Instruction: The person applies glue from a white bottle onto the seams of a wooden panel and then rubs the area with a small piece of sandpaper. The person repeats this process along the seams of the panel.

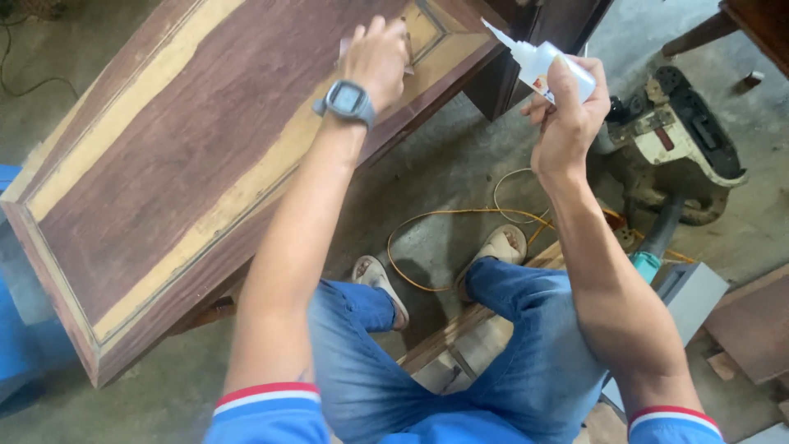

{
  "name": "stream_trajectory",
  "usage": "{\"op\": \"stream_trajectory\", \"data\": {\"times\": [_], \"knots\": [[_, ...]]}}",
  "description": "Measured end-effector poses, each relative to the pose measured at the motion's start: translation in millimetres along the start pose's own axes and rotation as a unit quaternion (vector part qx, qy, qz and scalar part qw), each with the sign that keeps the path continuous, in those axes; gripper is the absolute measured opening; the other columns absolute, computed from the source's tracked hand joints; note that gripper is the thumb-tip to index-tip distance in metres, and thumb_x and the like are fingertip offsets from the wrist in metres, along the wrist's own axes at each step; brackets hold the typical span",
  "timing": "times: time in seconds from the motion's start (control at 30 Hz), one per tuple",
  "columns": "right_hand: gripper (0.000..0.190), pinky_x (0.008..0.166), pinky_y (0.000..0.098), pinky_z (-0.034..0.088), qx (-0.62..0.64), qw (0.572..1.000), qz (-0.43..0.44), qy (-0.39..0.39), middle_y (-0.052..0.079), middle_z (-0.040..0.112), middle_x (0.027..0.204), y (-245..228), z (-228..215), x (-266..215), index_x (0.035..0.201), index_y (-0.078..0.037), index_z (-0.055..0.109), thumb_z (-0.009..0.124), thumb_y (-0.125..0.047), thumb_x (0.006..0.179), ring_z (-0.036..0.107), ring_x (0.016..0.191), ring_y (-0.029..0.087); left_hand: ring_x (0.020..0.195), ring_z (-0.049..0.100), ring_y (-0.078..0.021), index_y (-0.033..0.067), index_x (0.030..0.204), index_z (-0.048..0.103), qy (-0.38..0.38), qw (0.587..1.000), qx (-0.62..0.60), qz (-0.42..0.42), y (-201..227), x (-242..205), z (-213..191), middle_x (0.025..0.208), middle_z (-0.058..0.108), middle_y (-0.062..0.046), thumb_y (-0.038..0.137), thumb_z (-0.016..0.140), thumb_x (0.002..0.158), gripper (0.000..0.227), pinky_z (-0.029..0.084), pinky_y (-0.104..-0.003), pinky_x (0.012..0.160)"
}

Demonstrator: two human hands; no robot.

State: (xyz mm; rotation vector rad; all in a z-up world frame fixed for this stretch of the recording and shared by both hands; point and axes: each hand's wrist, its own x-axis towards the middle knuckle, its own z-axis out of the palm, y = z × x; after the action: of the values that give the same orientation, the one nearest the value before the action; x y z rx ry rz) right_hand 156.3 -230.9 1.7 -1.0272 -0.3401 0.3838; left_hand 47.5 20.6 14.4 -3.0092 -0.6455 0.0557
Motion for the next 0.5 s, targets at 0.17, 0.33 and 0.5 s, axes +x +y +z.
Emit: {"op": "stream_trajectory", "data": {"times": [0.17,0.33,0.5], "knots": [[0.031,0.056,0.0307,0.054,0.011,1.000,-0.013,-0.005,0.005,0.051,0.069,-4,-3,-2,0.102,-0.007,0.054,0.073,-0.031,0.098,0.047,0.052,0.012,0.106,0.057,-0.0332,0.0008,0.102,0.074,-0.011,0.999,0.025,0.023,16,-44,-9,0.103,0.064,-0.009,-0.002,0.056,0.091,0.021,0.047,-0.052,0.098],[0.034,0.053,0.0304,0.053,0.009,1.000,-0.019,-0.001,0.007,0.054,0.069,-2,-6,3,0.104,-0.007,0.055,0.075,-0.034,0.097,0.050,0.051,0.014,0.101,0.060,-0.0280,0.0056,0.101,0.077,-0.017,0.996,0.082,0.018,0,-11,3,0.105,0.070,-0.007,0.018,0.072,0.093,0.015,0.052,-0.045,0.088],[0.027,0.048,0.0279,0.048,0.020,1.000,-0.009,0.020,0.007,0.055,0.070,-7,4,-3,0.098,-0.009,0.054,0.073,-0.028,0.096,0.051,0.050,0.012,0.102,0.058,-0.0263,0.0082,0.092,0.077,0.019,0.998,0.037,0.052,12,-57,1,0.100,0.065,-0.002,-0.001,0.064,0.087,0.018,0.047,-0.048,0.098]]}}
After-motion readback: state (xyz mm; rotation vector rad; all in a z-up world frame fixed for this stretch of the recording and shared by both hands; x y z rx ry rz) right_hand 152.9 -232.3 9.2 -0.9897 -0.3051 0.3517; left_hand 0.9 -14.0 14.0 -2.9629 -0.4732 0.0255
